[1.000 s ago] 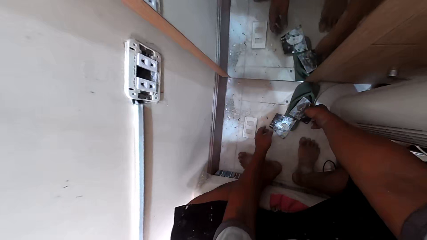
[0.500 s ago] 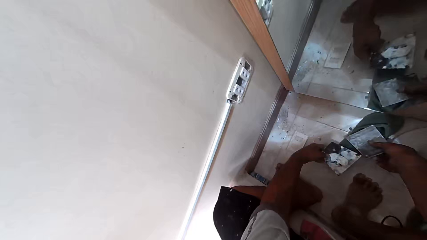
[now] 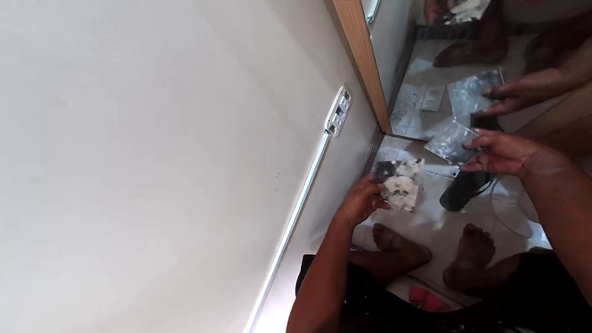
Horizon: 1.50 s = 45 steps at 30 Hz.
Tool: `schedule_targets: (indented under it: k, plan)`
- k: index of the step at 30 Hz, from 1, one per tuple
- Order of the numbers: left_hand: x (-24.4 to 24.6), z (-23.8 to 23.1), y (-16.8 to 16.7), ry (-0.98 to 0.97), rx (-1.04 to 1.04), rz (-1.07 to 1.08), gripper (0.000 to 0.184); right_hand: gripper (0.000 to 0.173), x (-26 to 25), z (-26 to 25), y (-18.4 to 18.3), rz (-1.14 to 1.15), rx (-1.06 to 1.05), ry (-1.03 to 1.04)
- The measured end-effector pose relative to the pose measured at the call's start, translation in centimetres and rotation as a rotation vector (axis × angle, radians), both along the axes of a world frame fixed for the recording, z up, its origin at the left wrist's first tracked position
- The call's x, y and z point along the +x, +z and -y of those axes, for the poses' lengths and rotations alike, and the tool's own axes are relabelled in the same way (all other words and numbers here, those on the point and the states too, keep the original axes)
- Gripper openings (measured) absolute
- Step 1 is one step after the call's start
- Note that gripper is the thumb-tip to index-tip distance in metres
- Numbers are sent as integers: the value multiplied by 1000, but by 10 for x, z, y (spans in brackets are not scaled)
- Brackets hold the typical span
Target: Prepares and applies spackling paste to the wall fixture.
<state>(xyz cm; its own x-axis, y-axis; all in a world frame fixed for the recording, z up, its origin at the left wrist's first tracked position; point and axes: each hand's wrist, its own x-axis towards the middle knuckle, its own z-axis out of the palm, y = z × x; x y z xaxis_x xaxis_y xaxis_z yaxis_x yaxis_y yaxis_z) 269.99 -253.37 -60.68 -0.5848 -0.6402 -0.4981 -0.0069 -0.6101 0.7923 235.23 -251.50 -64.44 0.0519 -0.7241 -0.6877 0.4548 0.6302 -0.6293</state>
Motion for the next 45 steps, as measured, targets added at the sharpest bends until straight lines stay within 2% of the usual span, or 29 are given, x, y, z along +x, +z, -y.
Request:
schedule_targets:
  k: [3, 7, 9, 11, 14, 16, 19, 21, 23, 24, 27, 28, 30, 33, 42, 45]
  plan:
    - [19, -17, 19, 175, -10, -62, 33, 26, 17, -15, 41, 94, -190, -105]
    - [31, -36, 27, 316, -29, -193, 34, 24, 40, -57, 84, 100, -312, -245]
    - [30, -43, 31, 369, -8, -264, 30, 20, 47, -80, 91, 25, -319, -327]
    - [28, -49, 34, 399, 15, -289, 30, 14, 54, -98, 94, -50, -241, -432]
    - [25, -55, 36, 392, 33, -282, 33, 16, 69, -122, 105, -82, -235, -566]
    - [22, -61, 37, 379, 37, -254, 35, 21, 84, -138, 108, -294, -385, -462]
    - [21, -68, 40, 390, 61, -189, 34, 22, 107, -158, 118, -676, -682, -192]
    - [23, -72, 41, 373, 64, -165, 34, 27, 117, -163, 130, -645, -749, -113]
    - [26, -74, 42, 355, 56, -164, 34, 31, 126, -164, 142, -574, -707, -116]
    - [27, -75, 42, 351, 51, -166, 34, 30, 130, -165, 144, -653, -739, -91]
    - [28, -76, 44, 363, 30, -130, 30, 24, 143, -171, 139, -1359, -1043, 166]
    - [29, -76, 44, 369, 21, -106, 29, 27, 150, -172, 136, -1539, -1106, 233]
    - [28, -76, 45, 378, 3, -47, 27, 32, 163, -174, 130, -1738, -1116, 302]
    - [25, -76, 43, 385, -31, 37, 25, 34, 174, -173, 121, -1808, -1080, 329]
    - [19, -75, 38, 400, -105, 144, 26, 35, 191, -163, 104, -1811, -1004, 484]
    - [16, -77, 30, 407, -178, 247, 29, 33, 191, -159, 97, -1767, -1020, 563]
